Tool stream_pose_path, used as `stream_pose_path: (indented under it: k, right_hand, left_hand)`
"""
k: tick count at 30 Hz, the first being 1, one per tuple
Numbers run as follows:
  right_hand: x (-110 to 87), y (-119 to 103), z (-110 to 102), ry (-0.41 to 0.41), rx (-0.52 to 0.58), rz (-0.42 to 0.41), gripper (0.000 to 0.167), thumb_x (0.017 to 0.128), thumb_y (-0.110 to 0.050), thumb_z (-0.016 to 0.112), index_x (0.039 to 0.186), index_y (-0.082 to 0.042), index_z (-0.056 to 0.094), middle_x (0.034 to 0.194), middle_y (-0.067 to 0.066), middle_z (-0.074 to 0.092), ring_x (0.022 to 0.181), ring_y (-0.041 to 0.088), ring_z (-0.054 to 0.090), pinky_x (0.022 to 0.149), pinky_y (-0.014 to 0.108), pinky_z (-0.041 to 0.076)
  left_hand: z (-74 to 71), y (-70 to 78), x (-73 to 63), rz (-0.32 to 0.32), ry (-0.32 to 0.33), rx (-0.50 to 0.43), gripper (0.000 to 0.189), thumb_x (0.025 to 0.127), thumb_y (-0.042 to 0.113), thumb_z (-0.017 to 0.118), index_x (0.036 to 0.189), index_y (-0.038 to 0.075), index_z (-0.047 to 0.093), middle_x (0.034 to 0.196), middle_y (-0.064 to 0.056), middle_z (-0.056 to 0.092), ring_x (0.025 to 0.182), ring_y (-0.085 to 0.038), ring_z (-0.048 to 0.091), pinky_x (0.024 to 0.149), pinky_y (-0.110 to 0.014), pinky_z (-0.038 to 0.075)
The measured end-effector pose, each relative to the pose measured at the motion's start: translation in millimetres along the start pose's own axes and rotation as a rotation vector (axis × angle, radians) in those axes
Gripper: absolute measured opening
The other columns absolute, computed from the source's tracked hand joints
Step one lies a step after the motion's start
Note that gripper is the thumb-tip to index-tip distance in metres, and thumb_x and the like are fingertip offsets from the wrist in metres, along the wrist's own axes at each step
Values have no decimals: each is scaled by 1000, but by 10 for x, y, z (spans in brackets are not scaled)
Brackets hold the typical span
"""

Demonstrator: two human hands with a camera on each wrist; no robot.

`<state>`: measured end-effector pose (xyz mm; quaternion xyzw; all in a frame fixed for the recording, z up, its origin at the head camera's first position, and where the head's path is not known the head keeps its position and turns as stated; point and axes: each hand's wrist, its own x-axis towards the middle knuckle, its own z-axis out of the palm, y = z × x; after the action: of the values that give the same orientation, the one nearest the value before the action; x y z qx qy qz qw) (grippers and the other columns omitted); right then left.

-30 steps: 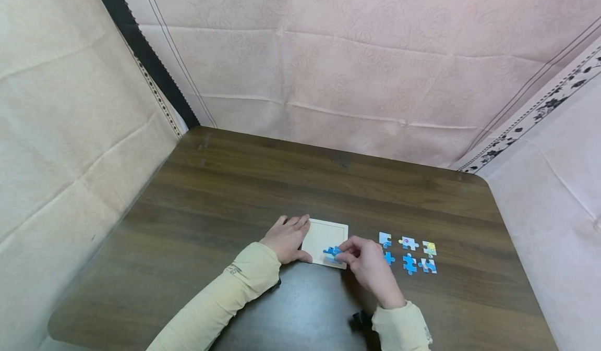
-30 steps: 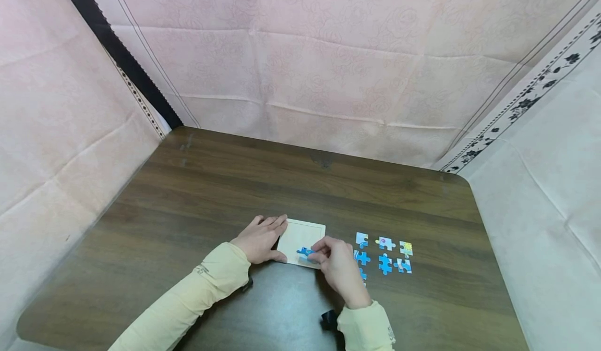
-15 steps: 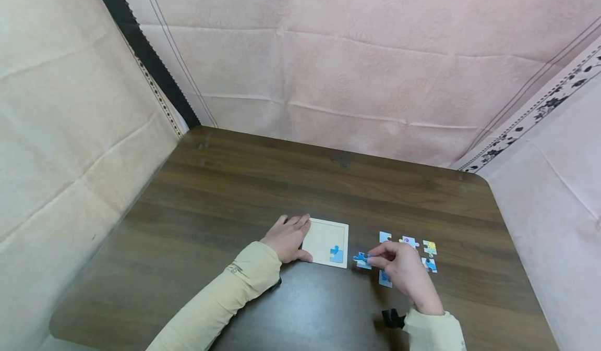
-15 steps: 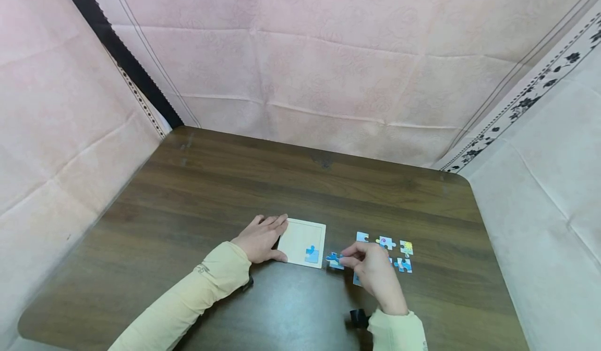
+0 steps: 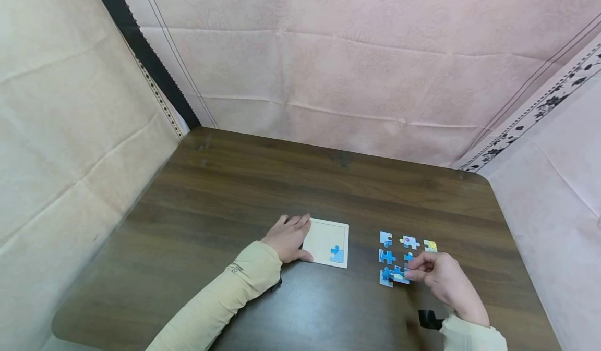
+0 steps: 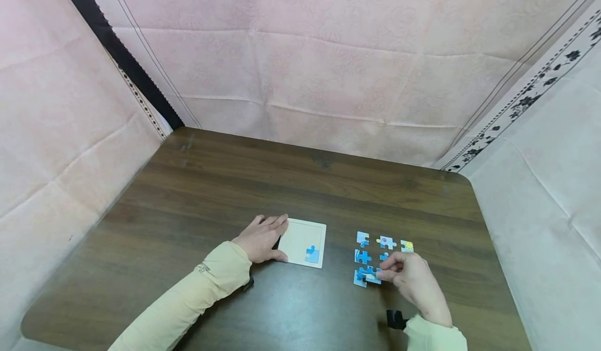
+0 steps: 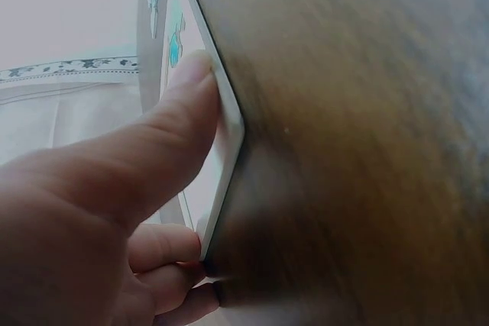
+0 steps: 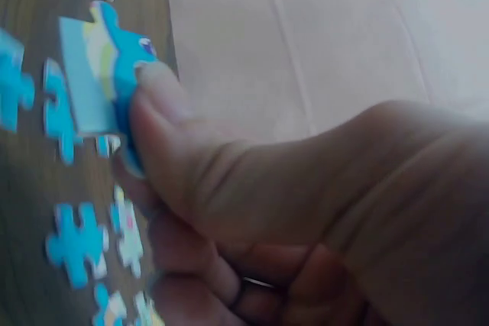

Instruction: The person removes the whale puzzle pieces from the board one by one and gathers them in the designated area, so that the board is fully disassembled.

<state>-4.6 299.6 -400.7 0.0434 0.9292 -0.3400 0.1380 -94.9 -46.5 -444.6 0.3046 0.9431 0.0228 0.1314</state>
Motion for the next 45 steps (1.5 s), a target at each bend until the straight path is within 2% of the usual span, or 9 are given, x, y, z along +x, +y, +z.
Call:
stream_pose_path:
  k: [7, 12, 29, 35, 45]
  right_hand:
    - [-30, 160, -49, -29, -17, 61, 13, 79, -17, 81, 81, -10, 69, 73, -1, 67, 71, 17, 55, 63, 29, 46]
    - [-21, 226, -37, -45, -21, 75, 12, 79, -15, 81, 81, -10, 70, 73, -1, 68, 72, 17, 55, 65, 31, 45]
    - [16, 379, 1, -48, -36, 140, 6, 85, -16, 75, 86, -10, 73, 83, -2, 69, 79, 16, 56, 69, 34, 46]
    - [25, 398, 21, -49, -29, 162, 4, 87, -3, 69, 88, -4, 73, 84, 0, 71, 84, 18, 62, 74, 38, 48]
    - [35, 402, 63, -30, -99, 170, 6, 85, -13, 75, 81, -10, 72, 79, -3, 68, 75, 16, 55, 66, 33, 44]
  left_hand:
    - [1, 2, 7, 3, 0, -4, 92, 82, 64, 64, 148, 4, 40, 155, -10, 33, 139, -24, 35, 111, -47, 25]
    - [-10, 1, 7, 5, 3, -6, 92, 82, 64, 64, 148, 4, 40, 156, -10, 32, 140, -24, 34, 111, -47, 25]
    - [-23, 10, -7, 3, -3, -7, 92, 83, 63, 63, 148, 4, 40, 155, -10, 33, 139, -24, 35, 111, -48, 25]
    - [-30, 16, -13, 1, -3, -2, 91, 83, 64, 63, 147, 4, 40, 155, -10, 34, 139, -24, 36, 111, -47, 26]
    - [-37, 8, -15, 0, -5, 3, 91, 83, 65, 62, 148, 4, 40, 155, -10, 33, 139, -23, 35, 111, -47, 26]
